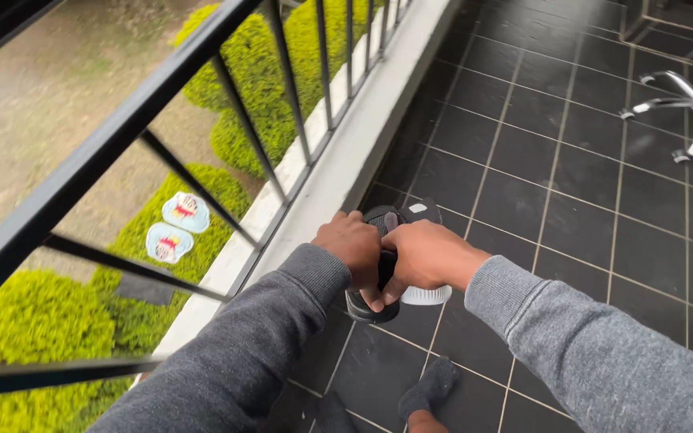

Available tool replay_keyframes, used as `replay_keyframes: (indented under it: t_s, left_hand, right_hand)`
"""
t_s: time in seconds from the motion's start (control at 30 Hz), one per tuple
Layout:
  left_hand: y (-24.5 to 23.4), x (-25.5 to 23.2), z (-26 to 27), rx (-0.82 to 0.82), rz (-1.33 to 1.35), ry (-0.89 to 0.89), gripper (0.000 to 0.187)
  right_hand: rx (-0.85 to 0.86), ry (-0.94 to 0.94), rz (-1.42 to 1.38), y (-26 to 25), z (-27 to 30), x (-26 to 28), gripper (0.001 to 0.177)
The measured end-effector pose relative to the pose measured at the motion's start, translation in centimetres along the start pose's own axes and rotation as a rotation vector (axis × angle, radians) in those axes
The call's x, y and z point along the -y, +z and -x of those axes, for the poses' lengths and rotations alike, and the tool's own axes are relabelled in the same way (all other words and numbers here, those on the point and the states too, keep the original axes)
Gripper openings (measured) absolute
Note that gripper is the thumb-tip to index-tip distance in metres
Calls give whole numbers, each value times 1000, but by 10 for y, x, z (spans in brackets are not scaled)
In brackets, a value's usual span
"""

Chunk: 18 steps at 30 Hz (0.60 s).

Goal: The person cleans several pairs of shoes by hand, shaking out debris and wiping them before arranging them on a wooden rack and a balcony ledge.

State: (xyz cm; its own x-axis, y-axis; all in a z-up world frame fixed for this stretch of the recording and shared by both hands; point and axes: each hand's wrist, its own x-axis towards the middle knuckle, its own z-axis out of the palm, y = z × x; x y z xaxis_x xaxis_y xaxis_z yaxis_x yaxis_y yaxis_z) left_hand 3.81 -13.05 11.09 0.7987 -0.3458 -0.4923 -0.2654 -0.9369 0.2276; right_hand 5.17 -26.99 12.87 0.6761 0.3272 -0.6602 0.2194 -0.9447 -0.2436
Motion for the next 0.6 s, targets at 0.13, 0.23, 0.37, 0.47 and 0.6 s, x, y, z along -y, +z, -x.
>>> replay_keyframes:
  t_s: [0.13,0.23,0.37,0.47,0.6]
  left_hand:
    - [-10,-28,-32,93,-34,12,71]
    - [-20,-55,-56,124,-70,18,71]
    - [-39,-92,-96,110,-112,39,69]
    - [-52,-117,-126,109,-117,40,66]
    - [-69,-139,-158,108,-111,70,59]
  right_hand:
    - [-14,48,-51,-6,1,-39,63]
    - [-40,60,-65,-15,-2,-74,64]
    - [-59,81,-109,-36,-1,-123,59]
    - [-80,90,-133,-51,-3,-158,59]
    - [-83,100,-150,-77,-2,-191,58]
